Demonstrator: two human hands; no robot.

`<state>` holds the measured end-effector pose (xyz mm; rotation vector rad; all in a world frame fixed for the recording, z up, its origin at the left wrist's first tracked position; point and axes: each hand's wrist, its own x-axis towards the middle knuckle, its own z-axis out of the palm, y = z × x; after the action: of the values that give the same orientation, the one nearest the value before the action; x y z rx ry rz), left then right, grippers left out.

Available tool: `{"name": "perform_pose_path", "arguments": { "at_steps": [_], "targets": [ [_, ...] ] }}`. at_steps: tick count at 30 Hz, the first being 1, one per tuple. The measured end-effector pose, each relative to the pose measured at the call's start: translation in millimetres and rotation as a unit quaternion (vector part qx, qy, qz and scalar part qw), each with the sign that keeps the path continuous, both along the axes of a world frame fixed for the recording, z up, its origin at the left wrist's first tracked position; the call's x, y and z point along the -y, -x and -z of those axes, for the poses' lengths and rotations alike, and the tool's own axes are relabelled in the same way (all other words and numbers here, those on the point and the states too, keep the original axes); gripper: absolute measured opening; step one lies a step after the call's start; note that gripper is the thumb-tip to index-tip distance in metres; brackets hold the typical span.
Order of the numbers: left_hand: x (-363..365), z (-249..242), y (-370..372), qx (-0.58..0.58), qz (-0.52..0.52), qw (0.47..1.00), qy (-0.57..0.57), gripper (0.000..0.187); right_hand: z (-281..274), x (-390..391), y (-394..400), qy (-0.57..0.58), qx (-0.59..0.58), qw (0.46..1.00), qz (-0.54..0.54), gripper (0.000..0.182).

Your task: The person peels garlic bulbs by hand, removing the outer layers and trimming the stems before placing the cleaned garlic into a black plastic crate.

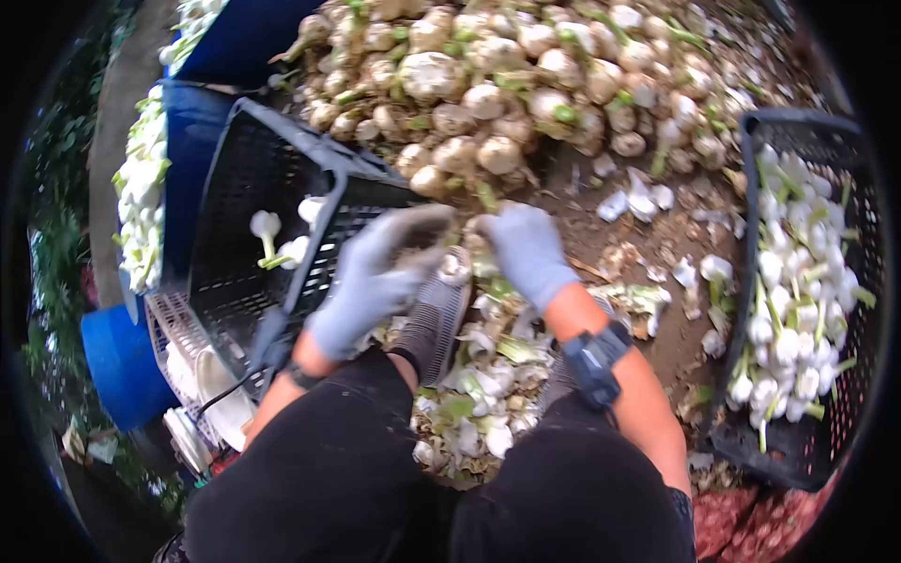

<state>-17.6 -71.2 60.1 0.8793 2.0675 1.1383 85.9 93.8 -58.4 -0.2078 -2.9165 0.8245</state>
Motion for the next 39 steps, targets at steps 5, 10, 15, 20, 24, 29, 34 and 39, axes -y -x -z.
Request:
{"name": "perform_pose_path", "arguments": {
  "at_steps": [5,10,15,20,24,29,34,39],
  "targets": [
    [-8,56,-4,-0.093,0.048,0.994,-0.007,0.054,-63,-11,-18,0.667,0.055,0.714,0.206,0.03],
    [-32,30,-7,-0.007,0.055,0.998,-0.025,0.051,-57,-12,-34,0.567,0.099,0.8,0.17,0.024],
    [-38,31,-15,0.127,0.038,0.991,0.021,0.053,-71,-13,-41,0.605,0.134,0.756,0.212,0.028],
    [-34,39,-16,0.346,-0.026,0.935,-0.08,0.048,-84,-12,-39,0.613,0.129,0.752,0.205,0.029],
    [-31,37,-8,0.446,-0.01,0.893,-0.062,0.058,-72,-15,-46,0.363,0.082,0.911,0.18,0.021],
    [-43,40,-14,0.56,0.062,0.819,-0.107,0.096,-52,-7,-47,0.168,-0.09,0.97,0.149,0.017],
    [-44,32,-19,0.32,0.053,0.946,-0.008,0.089,-53,-23,-55,0.63,0.008,0.758,0.165,0.022],
    [-28,58,-15,0.075,-0.002,0.997,-0.035,0.043,-65,-17,-62,0.641,0.13,0.722,0.225,0.019]
  ]
}}
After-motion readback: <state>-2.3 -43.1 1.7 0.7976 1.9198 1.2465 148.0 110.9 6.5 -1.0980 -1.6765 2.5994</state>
